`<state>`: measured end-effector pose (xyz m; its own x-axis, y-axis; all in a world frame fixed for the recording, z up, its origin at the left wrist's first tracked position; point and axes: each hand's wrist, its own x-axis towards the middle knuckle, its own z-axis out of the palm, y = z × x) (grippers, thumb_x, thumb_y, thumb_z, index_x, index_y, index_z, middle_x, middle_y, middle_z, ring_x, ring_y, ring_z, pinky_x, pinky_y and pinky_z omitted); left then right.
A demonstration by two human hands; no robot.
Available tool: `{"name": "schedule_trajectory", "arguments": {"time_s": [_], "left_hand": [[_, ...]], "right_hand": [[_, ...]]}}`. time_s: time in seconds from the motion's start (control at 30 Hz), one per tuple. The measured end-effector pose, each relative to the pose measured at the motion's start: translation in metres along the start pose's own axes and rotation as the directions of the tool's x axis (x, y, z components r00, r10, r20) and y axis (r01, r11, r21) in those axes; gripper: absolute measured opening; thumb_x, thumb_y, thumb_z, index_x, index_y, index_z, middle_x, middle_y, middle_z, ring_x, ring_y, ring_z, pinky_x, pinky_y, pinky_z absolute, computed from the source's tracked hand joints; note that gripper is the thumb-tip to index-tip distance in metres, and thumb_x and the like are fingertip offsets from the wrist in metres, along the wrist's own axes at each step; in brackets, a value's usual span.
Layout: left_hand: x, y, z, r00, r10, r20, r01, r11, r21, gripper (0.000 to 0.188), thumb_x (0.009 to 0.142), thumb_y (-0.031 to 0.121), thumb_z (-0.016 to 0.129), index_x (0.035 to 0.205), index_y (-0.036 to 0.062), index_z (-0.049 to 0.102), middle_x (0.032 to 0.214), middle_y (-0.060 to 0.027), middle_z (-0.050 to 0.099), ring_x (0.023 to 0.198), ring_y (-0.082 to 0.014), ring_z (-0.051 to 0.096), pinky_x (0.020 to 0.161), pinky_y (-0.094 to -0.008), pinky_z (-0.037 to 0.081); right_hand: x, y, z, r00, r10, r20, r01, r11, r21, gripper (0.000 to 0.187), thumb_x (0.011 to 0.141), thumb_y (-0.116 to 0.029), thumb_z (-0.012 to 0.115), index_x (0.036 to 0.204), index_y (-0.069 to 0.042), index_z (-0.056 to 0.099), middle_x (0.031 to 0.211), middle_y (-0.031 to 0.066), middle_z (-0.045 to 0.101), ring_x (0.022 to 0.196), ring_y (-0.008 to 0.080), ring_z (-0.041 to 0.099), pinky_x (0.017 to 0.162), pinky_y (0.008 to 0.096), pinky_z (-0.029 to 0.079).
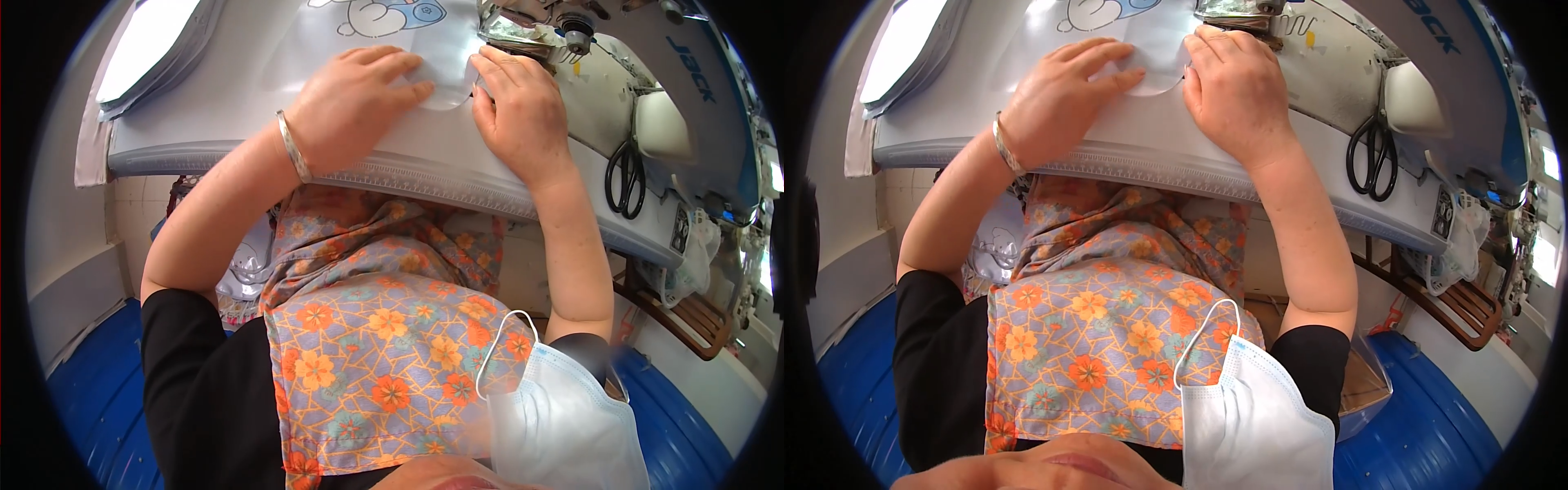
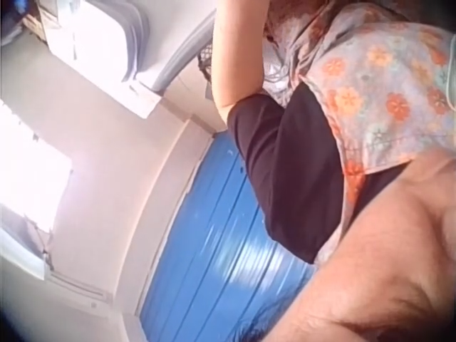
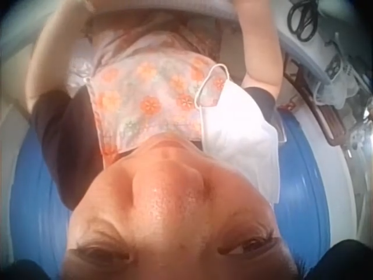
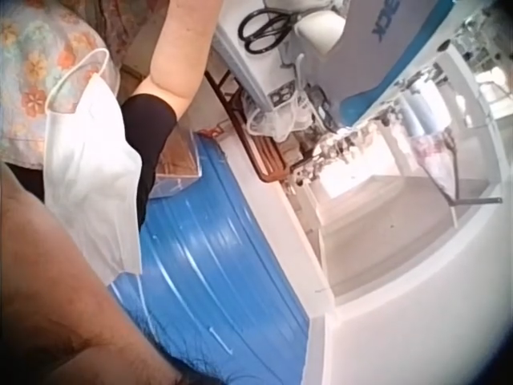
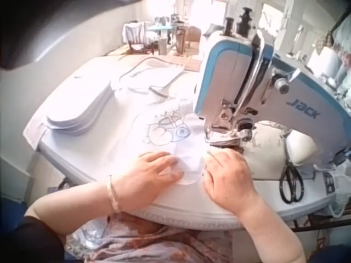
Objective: Sewing edges of white fabric bags and trimming excess material with scissors at an industrial workstation.
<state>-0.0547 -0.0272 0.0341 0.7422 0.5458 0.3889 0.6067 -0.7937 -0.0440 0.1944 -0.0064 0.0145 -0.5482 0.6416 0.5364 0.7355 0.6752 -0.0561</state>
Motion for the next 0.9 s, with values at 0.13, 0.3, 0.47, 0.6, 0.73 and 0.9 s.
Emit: {"name": "schedule_trajectory", "arguments": {"time_s": [0.13, 0.3, 0.47, 0.6, 0.73, 0.9], "left_hand": [[-0.004, -0.024, 0.010, 0.999, -0.029, 0.024, 0.029, 1.000, 0.006, 0.038, 0.083, 0.008, 0.061, 0.120, 0.0035, 0.067, 0.130, -0.0117, 0.065, 0.122, -0.0263, 0.062, 0.101, -0.0335, 0.053], [-0.015, -0.054, 0.005, 0.991, -0.118, 0.055, 0.110, 0.985, 0.134, 0.039, 0.086, 0.006, 0.061, 0.124, 0.0058, 0.067, 0.129, -0.0045, 0.068, 0.116, -0.0241, 0.066, 0.097, -0.0330, 0.056], [-0.028, -0.063, 0.003, 0.996, -0.092, -0.003, 0.090, 0.969, 0.229, 0.034, 0.084, 0.010, 0.062, 0.117, 0.0039, 0.068, 0.121, -0.0042, 0.069, 0.111, -0.0238, 0.068, 0.091, -0.0335, 0.058], [-0.031, -0.041, -0.002, 0.998, -0.062, 0.008, 0.059, 0.969, 0.239, 0.033, 0.084, 0.011, 0.061, 0.115, 0.0014, 0.068, 0.119, -0.0063, 0.070, 0.109, -0.0224, 0.068, 0.089, -0.0331, 0.058], [-0.031, -0.014, 0.002, 1.000, -0.018, -0.015, 0.022, 0.946, 0.323, 0.028, 0.083, 0.014, 0.062, 0.108, 0.0015, 0.068, 0.110, -0.0068, 0.069, 0.100, -0.0186, 0.069, 0.079, -0.0311, 0.059], [-0.020, 0.028, 0.004, 0.999, 0.017, 0.034, -0.027, 0.947, 0.320, 0.026, 0.080, 0.018, 0.064, 0.101, 0.0035, 0.070, 0.107, -0.0087, 0.068, 0.093, -0.0189, 0.066, 0.075, -0.0299, 0.056]], "right_hand": [[0.000, 0.000, 0.001, 1.000, -0.006, 0.007, 0.006, 1.000, -0.005, 0.031, 0.086, -0.011, 0.067, 0.116, -0.004, 0.071, 0.119, 0.0095, 0.071, 0.109, 0.0274, 0.065, 0.098, 0.0400, 0.051], [-0.001, -0.002, 0.000, 1.000, 0.008, 0.024, -0.007, 1.000, -0.005, 0.034, 0.087, -0.014, 0.067, 0.119, -0.004, 0.070, 0.123, 0.0094, 0.070, 0.111, 0.0267, 0.064, 0.099, 0.0401, 0.050], [0.000, -0.004, -0.002, 0.998, 0.023, 0.054, -0.022, 1.000, -0.012, 0.038, 0.088, -0.016, 0.068, 0.124, -0.004, 0.068, 0.128, 0.0095, 0.067, 0.114, 0.0268, 0.061, 0.101, 0.0399, 0.049], [0.000, -0.004, -0.001, 0.997, 0.030, 0.077, -0.028, 0.999, -0.018, 0.041, 0.089, -0.019, 0.067, 0.128, -0.005, 0.066, 0.130, 0.0092, 0.065, 0.117, 0.0272, 0.059, 0.103, 0.0398, 0.047], [0.001, -0.005, -0.002, 0.996, 0.031, 0.084, -0.030, 0.999, -0.020, 0.041, 0.090, -0.019, 0.066, 0.128, -0.005, 0.066, 0.130, 0.0090, 0.065, 0.117, 0.0269, 0.059, 0.103, 0.0401, 0.047], [0.000, -0.003, -0.001, 0.998, 0.033, 0.056, -0.033, 0.999, -0.006, 0.038, 0.089, -0.017, 0.065, 0.125, -0.005, 0.066, 0.128, 0.0090, 0.066, 0.116, 0.0272, 0.060, 0.102, 0.0406, 0.047]]}}
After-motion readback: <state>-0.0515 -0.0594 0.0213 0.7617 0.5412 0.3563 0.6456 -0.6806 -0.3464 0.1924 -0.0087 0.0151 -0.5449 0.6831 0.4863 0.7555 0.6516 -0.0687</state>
